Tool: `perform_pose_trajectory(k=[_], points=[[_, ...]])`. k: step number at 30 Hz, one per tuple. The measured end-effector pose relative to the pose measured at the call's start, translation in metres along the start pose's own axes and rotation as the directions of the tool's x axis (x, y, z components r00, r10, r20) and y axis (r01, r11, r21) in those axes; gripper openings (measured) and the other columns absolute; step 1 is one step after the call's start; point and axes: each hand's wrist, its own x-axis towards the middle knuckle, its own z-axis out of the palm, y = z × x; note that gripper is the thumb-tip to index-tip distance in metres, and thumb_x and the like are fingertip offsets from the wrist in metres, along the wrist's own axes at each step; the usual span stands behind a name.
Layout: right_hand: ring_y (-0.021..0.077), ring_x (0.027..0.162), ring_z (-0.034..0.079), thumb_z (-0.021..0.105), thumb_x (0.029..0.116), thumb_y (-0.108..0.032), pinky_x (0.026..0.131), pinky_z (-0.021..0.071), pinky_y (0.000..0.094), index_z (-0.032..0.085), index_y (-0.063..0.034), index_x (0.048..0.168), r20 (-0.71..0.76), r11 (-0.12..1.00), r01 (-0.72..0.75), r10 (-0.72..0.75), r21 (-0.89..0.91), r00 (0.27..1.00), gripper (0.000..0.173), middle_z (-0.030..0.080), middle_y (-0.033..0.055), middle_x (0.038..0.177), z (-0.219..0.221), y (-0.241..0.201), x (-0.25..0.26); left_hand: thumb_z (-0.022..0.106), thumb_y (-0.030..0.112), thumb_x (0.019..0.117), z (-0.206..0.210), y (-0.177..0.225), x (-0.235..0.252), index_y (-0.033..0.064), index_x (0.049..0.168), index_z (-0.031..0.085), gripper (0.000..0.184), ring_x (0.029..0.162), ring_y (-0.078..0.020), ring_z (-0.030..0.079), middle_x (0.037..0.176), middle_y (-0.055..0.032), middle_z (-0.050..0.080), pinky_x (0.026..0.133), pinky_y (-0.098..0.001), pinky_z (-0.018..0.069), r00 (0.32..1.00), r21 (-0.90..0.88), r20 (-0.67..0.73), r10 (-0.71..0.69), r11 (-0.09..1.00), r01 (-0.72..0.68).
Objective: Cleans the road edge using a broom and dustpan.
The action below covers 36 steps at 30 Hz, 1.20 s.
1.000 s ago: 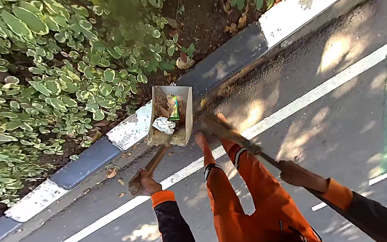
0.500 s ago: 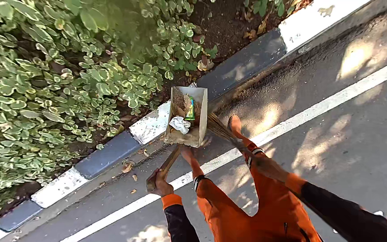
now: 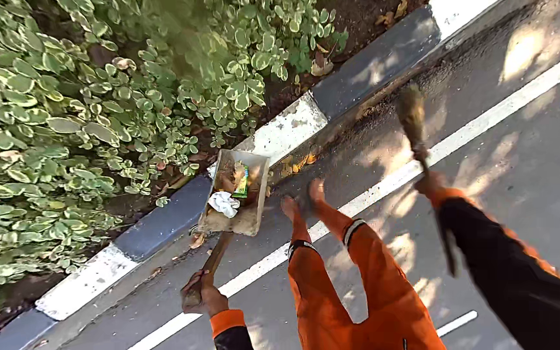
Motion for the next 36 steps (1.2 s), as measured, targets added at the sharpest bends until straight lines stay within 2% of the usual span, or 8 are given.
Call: perform_pose_trajectory(k=[5, 12, 15, 18, 22, 29, 33, 36], points=[[0.0520, 0.133, 0.050, 0.070, 0.0899, -0.015, 0.107, 0.0420, 0.0674, 0.033, -0.0006, 0.157, 0.371, 0.945, 0.322, -0.277, -0.064, 0.886, 0.078, 0.050, 0.0352, 0.144, 0.140, -0.162, -0.078, 0.072, -0.005, 0.0747, -0.014, -0.019, 0.034, -0.0060, 0.099, 0.061, 0.027, 0.085, -0.0121, 0.071, 0.091, -0.0059, 0.072, 0.074, -0.0318, 0.0615, 0.999, 0.047, -0.036, 0.032, 0.998, -0.030], [0.0139, 0.046, 0.047, 0.065, 0.0945, -0.013, 0.047, 0.0443, 0.0330, 0.058, -0.0018, 0.092, 0.611, 0.991, 0.056, -0.120, 0.123, 0.782, 0.013, 0.049, 0.0030, 0.061, 0.068, -0.014, -0.198, 0.070, -0.013, 0.0755, 0.006, 0.004, 0.041, -0.0132, 0.103, 0.059, 0.030, 0.081, -0.0080, 0.069, 0.089, -0.0084, 0.070, 0.072, -0.0268, 0.0600, 0.998, 0.052, -0.057, 0.034, 0.998, -0.031], [0.0260, 0.060, 0.057, 0.067, 0.0945, -0.014, 0.057, 0.0499, 0.0456, 0.060, 0.0046, 0.101, 0.364, 0.997, 0.076, -0.079, 0.023, 0.928, 0.021, 0.057, 0.0158, 0.075, 0.047, 0.001, -0.189, 0.071, -0.013, 0.0737, 0.008, 0.002, 0.045, -0.0098, 0.099, 0.061, 0.027, 0.079, -0.0074, 0.070, 0.086, -0.0053, 0.071, 0.071, -0.0265, 0.0607, 0.996, 0.028, -0.066, 0.057, 0.998, -0.055], [0.0528, 0.119, 0.059, 0.067, 0.0916, -0.012, 0.097, 0.0475, 0.0689, 0.043, 0.0058, 0.149, 0.139, 0.994, 0.093, -0.084, -0.061, 0.987, 0.065, 0.058, 0.0363, 0.131, 0.071, -0.055, -0.117, 0.071, -0.013, 0.0737, 0.013, 0.005, 0.047, -0.0103, 0.099, 0.061, 0.028, 0.080, -0.0073, 0.070, 0.086, -0.0059, 0.072, 0.073, -0.0256, 0.0606, 0.995, 0.041, -0.079, 0.061, 0.997, -0.058], [0.0509, 0.130, 0.054, 0.070, 0.0881, -0.012, 0.105, 0.0438, 0.0677, 0.030, -0.0043, 0.160, 0.323, 0.961, 0.259, -0.217, -0.092, 0.921, 0.083, 0.053, 0.0344, 0.141, 0.141, -0.138, -0.069, 0.071, -0.012, 0.0723, 0.019, 0.005, 0.043, -0.0107, 0.099, 0.062, 0.028, 0.080, -0.0071, 0.070, 0.087, -0.0062, 0.072, 0.071, -0.0250, 0.0604, 0.993, 0.036, -0.096, 0.062, 0.998, -0.059], [0.0106, 0.042, 0.045, 0.065, 0.0936, -0.009, 0.042, 0.0424, 0.0276, 0.054, -0.0047, 0.088, 0.495, 0.987, 0.013, -0.090, 0.157, 0.864, 0.013, 0.046, 0.0007, 0.057, 0.045, -0.005, -0.161, 0.070, -0.011, 0.0732, 0.014, -0.003, 0.041, -0.0114, 0.099, 0.061, 0.027, 0.083, -0.0090, 0.071, 0.088, -0.0081, 0.072, 0.078, -0.0267, 0.0607, 0.993, 0.010, -0.097, 0.069, 0.998, -0.068], [0.0488, 0.106, 0.064, 0.070, 0.0895, -0.011, 0.088, 0.0508, 0.0664, 0.054, 0.0093, 0.135, 0.155, 0.993, 0.103, -0.093, -0.060, 0.984, 0.052, 0.062, 0.0350, 0.118, 0.049, -0.037, -0.121, 0.071, -0.012, 0.0729, 0.021, -0.001, 0.040, -0.0122, 0.099, 0.062, 0.028, 0.080, -0.0065, 0.070, 0.086, -0.0076, 0.072, 0.077, -0.0237, 0.0596, 0.990, 0.035, -0.123, 0.074, 0.997, -0.070], [0.0508, 0.131, 0.053, 0.067, 0.0907, -0.012, 0.106, 0.0443, 0.0658, 0.031, 0.0036, 0.157, 0.206, 0.970, 0.210, -0.182, -0.121, 0.961, 0.078, 0.052, 0.0352, 0.142, 0.126, -0.110, -0.071, 0.073, -0.011, 0.0725, 0.017, -0.004, 0.038, -0.0123, 0.101, 0.061, 0.030, 0.082, -0.0078, 0.071, 0.088, -0.0081, 0.072, 0.078, -0.0253, 0.0603, 0.990, 0.019, -0.128, 0.059, 0.998, -0.057]])
